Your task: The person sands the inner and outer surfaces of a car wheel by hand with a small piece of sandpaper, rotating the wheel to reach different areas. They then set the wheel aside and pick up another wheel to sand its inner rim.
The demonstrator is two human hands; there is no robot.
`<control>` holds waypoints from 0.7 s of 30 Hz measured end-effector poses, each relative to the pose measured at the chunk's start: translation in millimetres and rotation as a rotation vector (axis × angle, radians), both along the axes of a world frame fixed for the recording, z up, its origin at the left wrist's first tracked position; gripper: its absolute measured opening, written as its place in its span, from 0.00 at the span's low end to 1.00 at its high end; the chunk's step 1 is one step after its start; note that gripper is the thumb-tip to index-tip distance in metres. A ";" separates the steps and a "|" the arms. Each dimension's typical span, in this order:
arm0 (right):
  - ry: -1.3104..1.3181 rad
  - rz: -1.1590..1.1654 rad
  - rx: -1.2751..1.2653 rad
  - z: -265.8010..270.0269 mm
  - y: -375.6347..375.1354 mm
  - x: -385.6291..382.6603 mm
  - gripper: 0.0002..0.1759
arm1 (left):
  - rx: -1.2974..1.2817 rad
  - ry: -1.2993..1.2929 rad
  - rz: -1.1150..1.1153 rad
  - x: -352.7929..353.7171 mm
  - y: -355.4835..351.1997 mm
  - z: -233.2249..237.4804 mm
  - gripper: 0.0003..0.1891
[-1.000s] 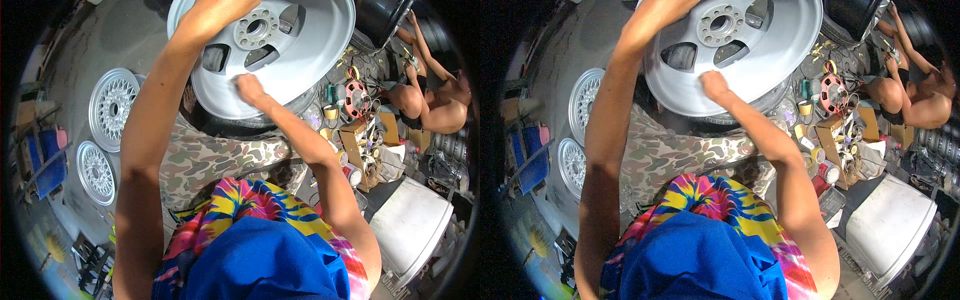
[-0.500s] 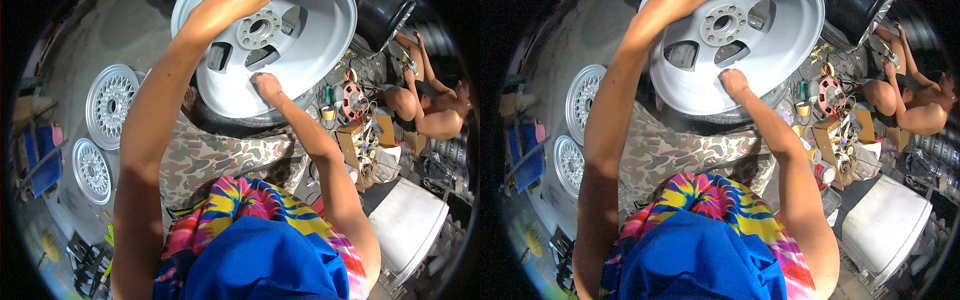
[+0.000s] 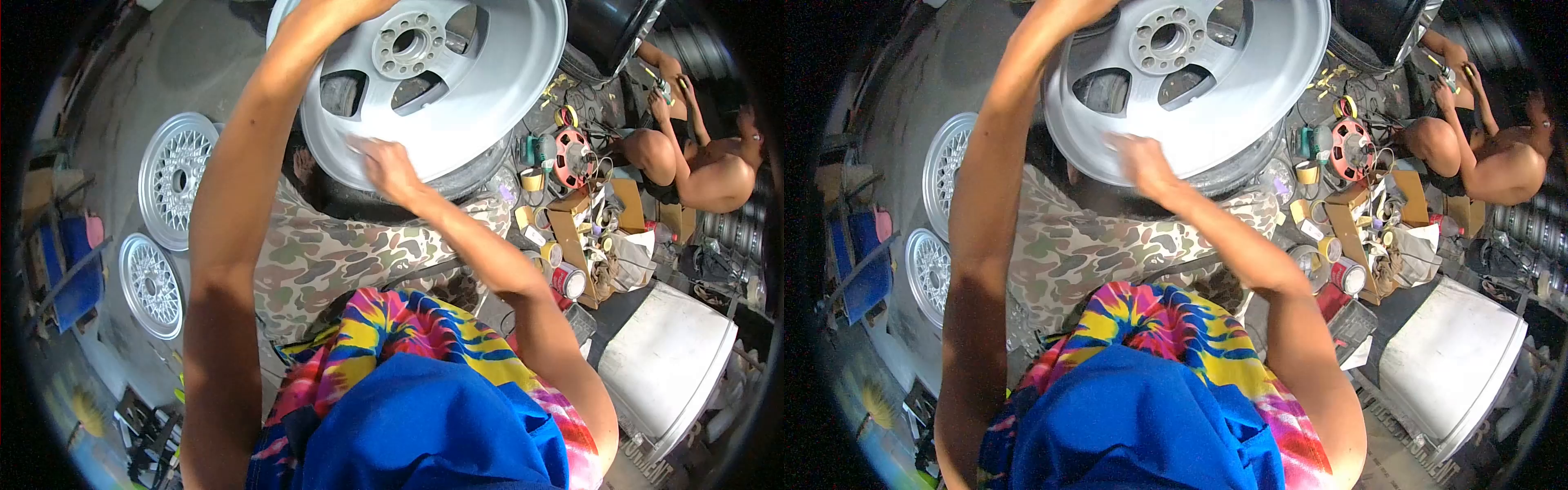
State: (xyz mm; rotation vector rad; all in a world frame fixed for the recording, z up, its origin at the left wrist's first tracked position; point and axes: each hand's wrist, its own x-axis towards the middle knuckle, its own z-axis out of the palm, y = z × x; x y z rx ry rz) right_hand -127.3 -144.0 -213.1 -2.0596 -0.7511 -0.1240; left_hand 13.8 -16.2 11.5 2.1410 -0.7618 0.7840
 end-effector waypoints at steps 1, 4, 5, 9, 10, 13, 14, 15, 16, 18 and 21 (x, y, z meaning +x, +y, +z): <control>-0.113 0.013 -0.075 -39.7 -33.3 1.4 0.11 | 0.014 0.014 -0.012 0.7 1.0 0.1 0.21; 0.032 0.114 -0.562 -54.7 -108.7 28.5 0.13 | 0.027 0.099 0.001 0.3 -2.0 -2.8 0.22; -0.181 0.093 -0.727 -48.2 -111.3 31.6 0.13 | 0.027 0.163 0.031 0.4 -3.6 -1.4 0.22; 0.054 0.061 -0.295 -36.3 -37.5 -1.0 0.22 | 0.102 0.173 0.119 -6.5 -3.5 -2.7 0.22; 0.180 0.048 -0.043 16.3 -5.2 -5.3 0.25 | 0.094 0.154 0.110 -5.3 -4.4 -2.3 0.22; 0.291 -0.071 0.309 111.1 34.1 36.5 0.14 | 0.078 0.127 0.052 -2.1 -4.5 -1.8 0.23; 0.440 -0.170 0.441 131.5 39.1 45.1 0.14 | 0.057 0.105 0.022 -1.9 -1.9 -0.4 0.23; 0.438 -0.166 0.441 123.4 46.0 40.0 0.14 | 0.058 0.103 0.025 -2.6 0.8 0.7 0.23; 0.192 -0.199 0.474 107.0 53.5 28.2 0.16 | 0.055 0.079 0.006 -2.1 2.6 -0.1 0.24; 0.237 -0.106 0.330 101.1 34.2 -12.0 0.24 | 0.047 0.045 -0.012 -0.3 3.0 2.7 0.24; 0.097 0.064 -0.135 -14.4 -42.8 -41.6 0.34 | 0.066 0.098 0.040 -1.3 8.5 5.6 0.24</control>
